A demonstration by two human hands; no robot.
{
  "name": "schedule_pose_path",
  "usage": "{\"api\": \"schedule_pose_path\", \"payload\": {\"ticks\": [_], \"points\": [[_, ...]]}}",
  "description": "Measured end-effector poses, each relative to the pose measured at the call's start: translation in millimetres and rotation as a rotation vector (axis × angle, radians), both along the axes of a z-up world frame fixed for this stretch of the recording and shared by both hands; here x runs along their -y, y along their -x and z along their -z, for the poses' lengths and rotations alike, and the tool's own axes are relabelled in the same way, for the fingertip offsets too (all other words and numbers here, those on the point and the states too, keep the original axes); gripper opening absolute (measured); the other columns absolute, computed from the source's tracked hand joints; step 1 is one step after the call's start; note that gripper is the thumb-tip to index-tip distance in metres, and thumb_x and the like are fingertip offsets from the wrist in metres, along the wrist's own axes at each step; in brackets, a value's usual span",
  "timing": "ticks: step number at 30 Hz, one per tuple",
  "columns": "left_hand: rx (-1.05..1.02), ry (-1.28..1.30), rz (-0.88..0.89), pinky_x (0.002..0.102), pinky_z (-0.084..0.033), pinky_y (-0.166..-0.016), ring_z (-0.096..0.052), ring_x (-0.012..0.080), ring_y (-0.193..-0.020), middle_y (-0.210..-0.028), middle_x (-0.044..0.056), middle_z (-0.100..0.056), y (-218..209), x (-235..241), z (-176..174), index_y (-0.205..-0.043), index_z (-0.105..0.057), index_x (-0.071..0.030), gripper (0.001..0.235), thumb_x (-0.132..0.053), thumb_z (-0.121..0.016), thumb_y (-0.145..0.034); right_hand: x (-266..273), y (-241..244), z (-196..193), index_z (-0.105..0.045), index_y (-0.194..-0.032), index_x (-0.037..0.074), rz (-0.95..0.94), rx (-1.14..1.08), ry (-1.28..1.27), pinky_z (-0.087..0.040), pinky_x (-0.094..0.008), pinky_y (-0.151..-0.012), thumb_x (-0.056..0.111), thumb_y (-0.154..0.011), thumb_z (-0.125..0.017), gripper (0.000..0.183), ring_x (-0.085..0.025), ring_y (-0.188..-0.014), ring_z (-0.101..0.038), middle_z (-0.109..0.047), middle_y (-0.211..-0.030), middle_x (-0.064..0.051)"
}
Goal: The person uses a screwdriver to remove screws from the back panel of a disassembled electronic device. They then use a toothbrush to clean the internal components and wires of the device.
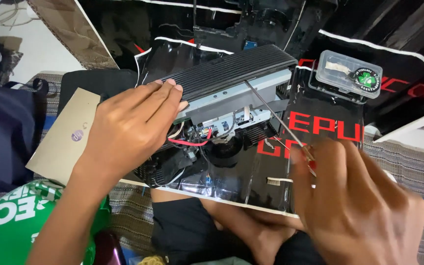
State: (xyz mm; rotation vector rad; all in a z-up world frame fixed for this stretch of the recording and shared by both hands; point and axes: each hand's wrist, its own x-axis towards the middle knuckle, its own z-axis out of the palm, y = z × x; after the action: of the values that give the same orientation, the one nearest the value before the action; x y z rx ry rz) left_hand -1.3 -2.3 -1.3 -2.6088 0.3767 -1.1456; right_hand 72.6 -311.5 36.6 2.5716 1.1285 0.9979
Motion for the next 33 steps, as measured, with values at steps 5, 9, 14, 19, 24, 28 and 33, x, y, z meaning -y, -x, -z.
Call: {"api": "schedule_pose_path", "payload": {"ticks": [5,9,14,19,24,28,33], "points": [[0.019,-0.132,-0.077,0.030,-0.063,-0.083,-0.075,0.0196,-0.102,-0.113,0.007,-0.077,10.0,11.0,3.3,-0.113,-0.076,-0.004,0.021,-0.024,-0.073,-0.110,7.3,12.2,9.7,-0.063,-0.110,0.013,-0.014,-0.091,-0.035,-0.038,-0.034,-0.049,0.028,-0.118,-0.073,0.020,-0.018,-0.067,-0.063,-0.064,-0.085,0.006],[0.036,-0.231,-0.134,0.027,-0.062,-0.088,-0.072,0.0165,-0.102,-0.111,0.006,-0.075,12.7,18.9,6.4,-0.114,-0.074,-0.004,0.066,-0.070,-0.072,-0.107,12.0,23.5,6.9,-0.061,-0.101,0.016,-0.031,-0.082,-0.021,-0.041,-0.034,-0.052,0.020,-0.125,-0.068,0.025,-0.018,-0.067,-0.060,-0.061,-0.089,0.006],[0.010,-0.290,-0.175,0.027,-0.059,-0.092,-0.068,0.0172,-0.105,-0.117,0.005,-0.071,12.2,13.1,13.4,-0.121,-0.070,-0.005,0.058,-0.060,-0.077,-0.102,20.2,8.5,20.8,-0.068,-0.109,0.011,-0.148,-0.076,-0.122,-0.043,-0.037,-0.056,0.022,-0.124,-0.072,0.019,-0.023,-0.069,-0.063,-0.069,-0.093,0.000],[0.008,-0.241,-0.154,0.030,-0.058,-0.084,-0.066,0.0195,-0.097,-0.111,0.005,-0.069,8.0,4.5,19.3,-0.120,-0.070,-0.005,0.049,-0.041,-0.090,-0.093,15.0,-2.0,27.7,-0.067,-0.115,0.018,-0.058,0.021,-0.069,-0.042,-0.033,-0.060,0.033,-0.129,-0.062,0.021,-0.020,-0.077,-0.070,-0.070,-0.095,0.007],[-0.007,-0.228,-0.111,0.029,-0.059,-0.083,-0.067,0.0199,-0.097,-0.110,0.006,-0.069,4.7,-1.7,16.0,-0.120,-0.069,-0.003,0.050,-0.040,-0.090,-0.093,2.4,-2.7,4.7,-0.057,-0.114,0.016,-0.019,-0.214,-0.015,-0.051,-0.040,-0.056,0.027,-0.117,-0.065,0.014,-0.024,-0.071,-0.070,-0.070,-0.099,0.007],[-0.008,-0.211,-0.105,0.030,-0.061,-0.086,-0.069,0.0200,-0.097,-0.110,0.007,-0.071,1.8,-4.9,17.4,-0.119,-0.070,-0.003,0.050,-0.040,-0.088,-0.092,-4.9,-11.4,-10.0,-0.053,-0.105,0.022,-0.006,-0.067,0.079,-0.046,-0.037,-0.059,0.033,-0.130,-0.057,0.028,-0.022,-0.067,-0.064,-0.060,-0.097,0.007],[-0.061,-0.093,-0.094,0.034,-0.062,-0.091,-0.072,0.0229,-0.098,-0.110,0.010,-0.073,-7.5,-16.2,18.8,-0.120,-0.069,0.000,0.051,-0.039,-0.082,-0.091,-24.0,-36.2,-28.8,-0.043,-0.086,0.027,-0.122,0.318,0.289,-0.031,-0.034,-0.043,0.050,-0.136,-0.050,0.056,-0.016,-0.049,-0.056,-0.048,-0.065,0.009]]}}
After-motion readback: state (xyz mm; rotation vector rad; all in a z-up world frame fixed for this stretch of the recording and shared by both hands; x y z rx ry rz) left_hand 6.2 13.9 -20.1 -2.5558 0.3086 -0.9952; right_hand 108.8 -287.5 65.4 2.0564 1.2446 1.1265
